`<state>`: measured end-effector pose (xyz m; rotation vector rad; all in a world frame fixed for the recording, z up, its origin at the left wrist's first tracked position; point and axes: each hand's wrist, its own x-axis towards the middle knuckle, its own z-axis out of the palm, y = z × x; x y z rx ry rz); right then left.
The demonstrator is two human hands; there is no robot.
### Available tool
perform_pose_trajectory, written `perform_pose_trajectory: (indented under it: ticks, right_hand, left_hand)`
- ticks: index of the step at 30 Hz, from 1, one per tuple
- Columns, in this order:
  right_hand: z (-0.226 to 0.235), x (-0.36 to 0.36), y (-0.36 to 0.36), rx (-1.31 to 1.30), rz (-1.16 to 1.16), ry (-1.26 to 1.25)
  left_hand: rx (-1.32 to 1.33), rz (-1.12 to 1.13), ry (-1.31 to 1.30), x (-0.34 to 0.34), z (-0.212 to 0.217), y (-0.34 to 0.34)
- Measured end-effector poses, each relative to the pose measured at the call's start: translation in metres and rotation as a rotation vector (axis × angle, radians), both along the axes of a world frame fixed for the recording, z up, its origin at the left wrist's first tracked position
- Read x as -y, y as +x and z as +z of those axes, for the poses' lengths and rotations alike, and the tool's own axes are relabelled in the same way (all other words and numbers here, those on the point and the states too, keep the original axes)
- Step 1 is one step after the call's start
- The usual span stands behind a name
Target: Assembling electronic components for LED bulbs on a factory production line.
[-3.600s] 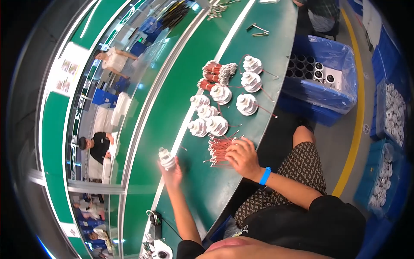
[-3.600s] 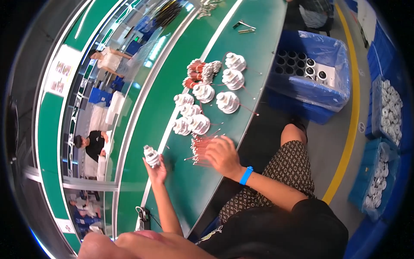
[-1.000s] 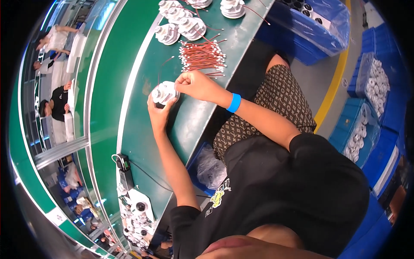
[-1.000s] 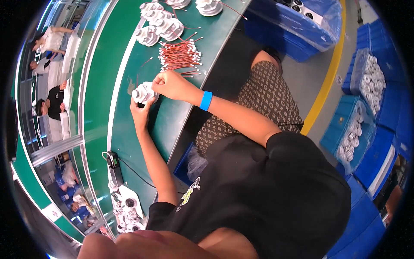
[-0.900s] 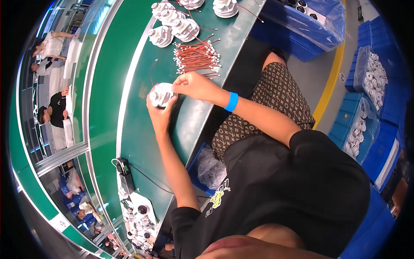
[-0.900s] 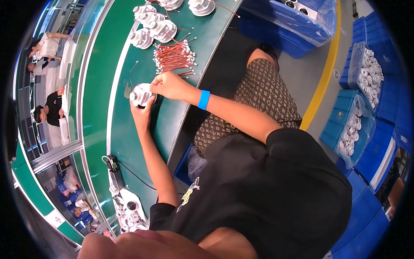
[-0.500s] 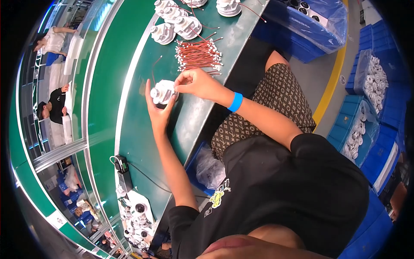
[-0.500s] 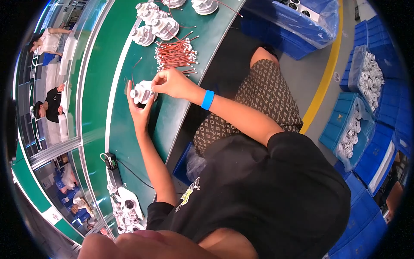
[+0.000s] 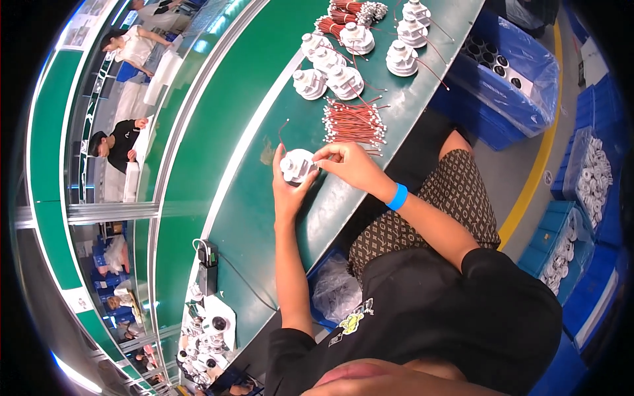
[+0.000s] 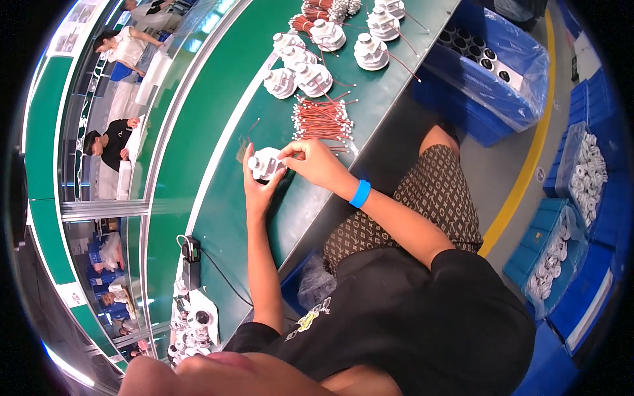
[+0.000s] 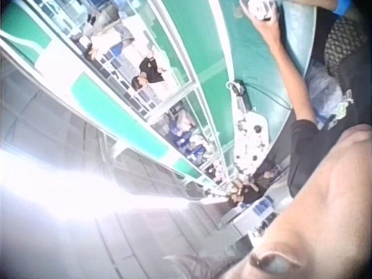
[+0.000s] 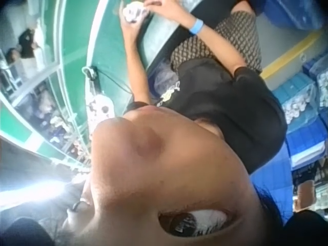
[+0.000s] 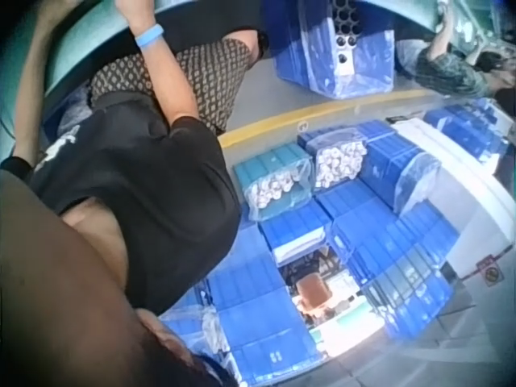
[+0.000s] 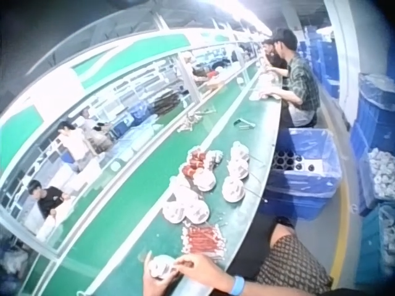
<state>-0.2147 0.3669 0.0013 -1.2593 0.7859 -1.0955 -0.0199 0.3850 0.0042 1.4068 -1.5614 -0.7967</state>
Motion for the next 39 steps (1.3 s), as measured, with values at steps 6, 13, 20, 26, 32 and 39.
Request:
perform_pose_trajectory:
  ticks: [6, 13, 20, 26, 32, 39]
  right_hand:
    - [-0.003, 0.002, 0.004, -0.004, 0.008, -0.014]
    - [0.001, 0.006, 0.000, 0.128, 0.120, 0.102]
    - [0.001, 0.001, -0.003, 0.161, 0.104, 0.173]
    - [-0.013, 0.008, 0.001, 0.160, 0.019, 0.021]
    - [-0.004, 0.008, -0.005, 0.071, 0.026, 0.071]
    - [-0.011, 0.008, 0.000, 0.040, 0.026, 0.055]
  left_hand:
    - [0.028, 0.010, 0.019, 0.001, 0.003, 0.001]
    - [0.116, 0.037, 0.002, 0.000, 0.015, -0.006]
    - [0.079, 0.006, 0.092, -0.005, 0.014, -0.005]
    - [0.082, 0.005, 0.087, -0.004, 0.009, 0.003]
    - [0.063, -0.037, 0.029, -0.003, 0.007, 0.006]
    - [0.126, -0.050, 0.001, -0.004, 0.009, 0.004]
